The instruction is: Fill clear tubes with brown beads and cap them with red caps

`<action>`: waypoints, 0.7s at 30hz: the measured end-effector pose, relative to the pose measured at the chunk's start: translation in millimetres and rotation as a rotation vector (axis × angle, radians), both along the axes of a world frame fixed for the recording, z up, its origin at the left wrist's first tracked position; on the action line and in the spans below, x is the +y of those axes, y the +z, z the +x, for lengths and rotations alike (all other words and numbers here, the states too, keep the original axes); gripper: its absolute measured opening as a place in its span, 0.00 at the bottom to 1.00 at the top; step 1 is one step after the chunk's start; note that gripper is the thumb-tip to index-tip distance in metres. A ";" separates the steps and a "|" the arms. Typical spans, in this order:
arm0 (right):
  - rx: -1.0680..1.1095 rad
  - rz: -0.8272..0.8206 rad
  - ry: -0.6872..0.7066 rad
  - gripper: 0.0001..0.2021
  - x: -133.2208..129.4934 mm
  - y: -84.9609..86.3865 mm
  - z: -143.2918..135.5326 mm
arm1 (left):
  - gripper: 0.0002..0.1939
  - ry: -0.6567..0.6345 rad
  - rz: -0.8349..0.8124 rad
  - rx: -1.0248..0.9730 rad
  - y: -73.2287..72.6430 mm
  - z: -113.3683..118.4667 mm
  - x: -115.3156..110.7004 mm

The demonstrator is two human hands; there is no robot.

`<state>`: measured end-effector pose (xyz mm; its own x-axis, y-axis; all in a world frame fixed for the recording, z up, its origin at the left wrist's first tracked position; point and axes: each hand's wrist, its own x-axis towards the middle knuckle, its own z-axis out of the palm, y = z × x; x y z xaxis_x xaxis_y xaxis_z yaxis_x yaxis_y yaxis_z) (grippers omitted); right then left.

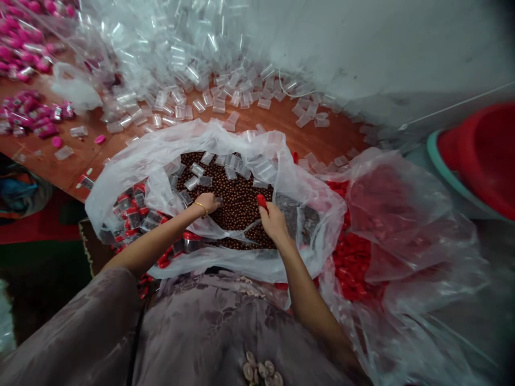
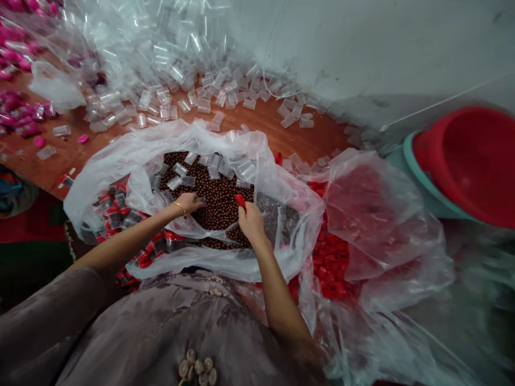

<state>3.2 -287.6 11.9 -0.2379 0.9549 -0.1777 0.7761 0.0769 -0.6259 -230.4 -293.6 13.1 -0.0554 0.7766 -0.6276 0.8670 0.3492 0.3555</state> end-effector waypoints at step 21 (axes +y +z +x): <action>0.830 -0.235 -0.402 0.11 -14.5 26.0 -6.6 | 0.24 0.420 0.095 -1.416 -13.2 55.1 -11.6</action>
<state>-3.4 -302.1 38.0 -0.0356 0.9541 -0.2973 0.0179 -0.2968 -0.9548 -175.3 -305.3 -0.1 0.3195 0.8992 -0.2988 -0.3697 0.4086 0.8345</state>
